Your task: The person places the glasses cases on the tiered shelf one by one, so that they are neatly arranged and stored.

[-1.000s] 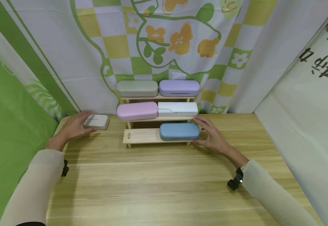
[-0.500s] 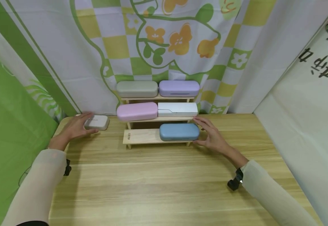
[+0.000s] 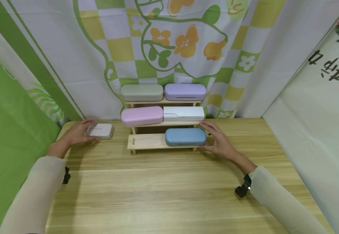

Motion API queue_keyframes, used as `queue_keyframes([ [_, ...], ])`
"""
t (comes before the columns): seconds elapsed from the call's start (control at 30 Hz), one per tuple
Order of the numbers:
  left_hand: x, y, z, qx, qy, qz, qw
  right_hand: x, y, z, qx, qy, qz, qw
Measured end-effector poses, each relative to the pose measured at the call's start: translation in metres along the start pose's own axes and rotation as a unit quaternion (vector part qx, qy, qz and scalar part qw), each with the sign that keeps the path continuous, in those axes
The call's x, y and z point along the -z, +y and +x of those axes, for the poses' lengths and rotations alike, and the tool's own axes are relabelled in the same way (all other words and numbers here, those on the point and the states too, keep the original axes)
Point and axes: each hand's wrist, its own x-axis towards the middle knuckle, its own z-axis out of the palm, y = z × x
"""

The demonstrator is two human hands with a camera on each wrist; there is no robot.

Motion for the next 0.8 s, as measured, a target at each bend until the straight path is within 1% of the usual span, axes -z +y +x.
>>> queue_keyframes([
  [0.13, 0.004, 0.003, -0.004, -0.004, -0.008, -0.006, 0.9999, 0.0, 0.0, 0.0, 0.005, 0.002, 0.001, 1.0],
  [0.3, 0.004, 0.002, -0.007, -0.018, -0.011, -0.017, 0.9996, 0.0, -0.001, 0.001, 0.0, -0.001, 0.0, 1.0],
  [0.53, 0.0, 0.0, -0.009, -0.049, 0.0, -0.034, 0.9982, 0.0, -0.001, 0.0, -0.001, -0.001, -0.001, 1.0],
  [0.8, -0.005, -0.002, -0.016, -0.06, 0.021, -0.041, 0.9971, 0.0, -0.001, -0.001, -0.003, 0.0, -0.005, 1.0],
])
